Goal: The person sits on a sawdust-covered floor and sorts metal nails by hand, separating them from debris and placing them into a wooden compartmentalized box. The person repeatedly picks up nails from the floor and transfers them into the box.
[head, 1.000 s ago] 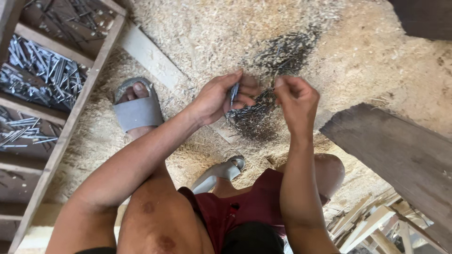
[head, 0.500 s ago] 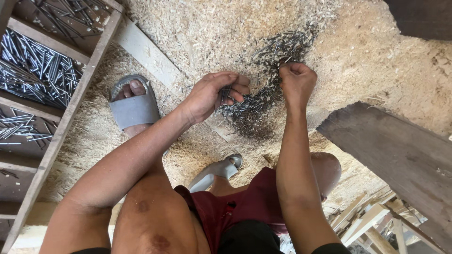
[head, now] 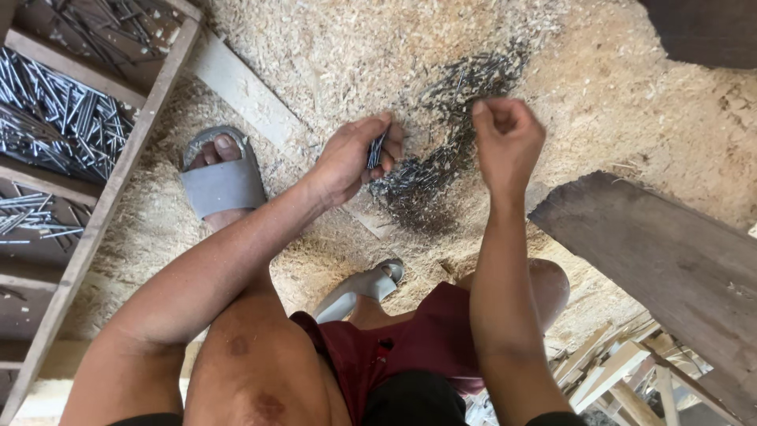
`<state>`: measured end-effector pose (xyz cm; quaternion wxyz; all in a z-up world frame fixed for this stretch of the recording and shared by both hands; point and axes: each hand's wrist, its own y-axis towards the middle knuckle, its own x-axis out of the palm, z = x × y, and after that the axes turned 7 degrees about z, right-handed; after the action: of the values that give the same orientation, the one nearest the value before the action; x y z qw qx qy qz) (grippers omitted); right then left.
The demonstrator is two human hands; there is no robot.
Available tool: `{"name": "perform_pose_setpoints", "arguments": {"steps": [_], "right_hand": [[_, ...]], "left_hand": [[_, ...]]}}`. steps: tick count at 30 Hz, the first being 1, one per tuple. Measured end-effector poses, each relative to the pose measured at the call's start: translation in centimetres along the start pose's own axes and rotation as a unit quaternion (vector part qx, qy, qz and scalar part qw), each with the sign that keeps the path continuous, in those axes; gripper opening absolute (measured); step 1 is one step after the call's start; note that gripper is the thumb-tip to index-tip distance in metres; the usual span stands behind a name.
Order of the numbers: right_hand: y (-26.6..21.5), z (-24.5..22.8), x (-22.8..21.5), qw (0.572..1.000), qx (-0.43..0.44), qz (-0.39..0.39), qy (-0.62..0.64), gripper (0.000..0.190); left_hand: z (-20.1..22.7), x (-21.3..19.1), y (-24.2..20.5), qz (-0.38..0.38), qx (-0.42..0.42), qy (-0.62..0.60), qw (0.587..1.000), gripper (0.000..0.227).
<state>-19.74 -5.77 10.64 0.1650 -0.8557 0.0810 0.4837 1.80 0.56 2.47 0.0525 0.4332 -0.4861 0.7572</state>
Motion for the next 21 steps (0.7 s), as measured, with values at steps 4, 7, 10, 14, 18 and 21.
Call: {"name": "perform_pose_setpoints", "arguments": {"steps": [4, 7, 10, 14, 18, 21], "right_hand": [[3.0, 1.8, 1.4, 0.992, -0.076, 0.003, -0.101, 0.017], [3.9, 2.0, 2.5, 0.997, 0.018, 0.020, -0.070, 0.028], [4.7, 1.5, 3.1, 0.992, 0.112, 0.059, -0.001, 0.025], [4.8, 1.8, 3.0, 0.988, 0.133, 0.075, 0.017, 0.027], [5.5, 2.8, 3.0, 0.994, 0.051, 0.066, -0.068, 0.021], [5.6, 3.7, 2.3, 0.995, 0.038, 0.049, -0.082, 0.011]], "left_hand": [[0.0, -0.3, 0.4, -0.009, 0.017, 0.018, 1.000, 0.034], [-0.2, -0.3, 0.2, -0.012, 0.013, 0.017, 1.000, 0.034], [0.1, -0.4, 0.0, -0.008, 0.016, 0.019, 1.000, 0.034], [0.2, -0.4, -0.3, -0.006, 0.015, 0.026, 1.000, 0.034], [0.5, -0.2, -0.3, -0.012, 0.023, 0.019, 0.999, 0.032], [0.5, -0.3, -0.4, -0.015, 0.023, 0.025, 0.999, 0.033]]}}
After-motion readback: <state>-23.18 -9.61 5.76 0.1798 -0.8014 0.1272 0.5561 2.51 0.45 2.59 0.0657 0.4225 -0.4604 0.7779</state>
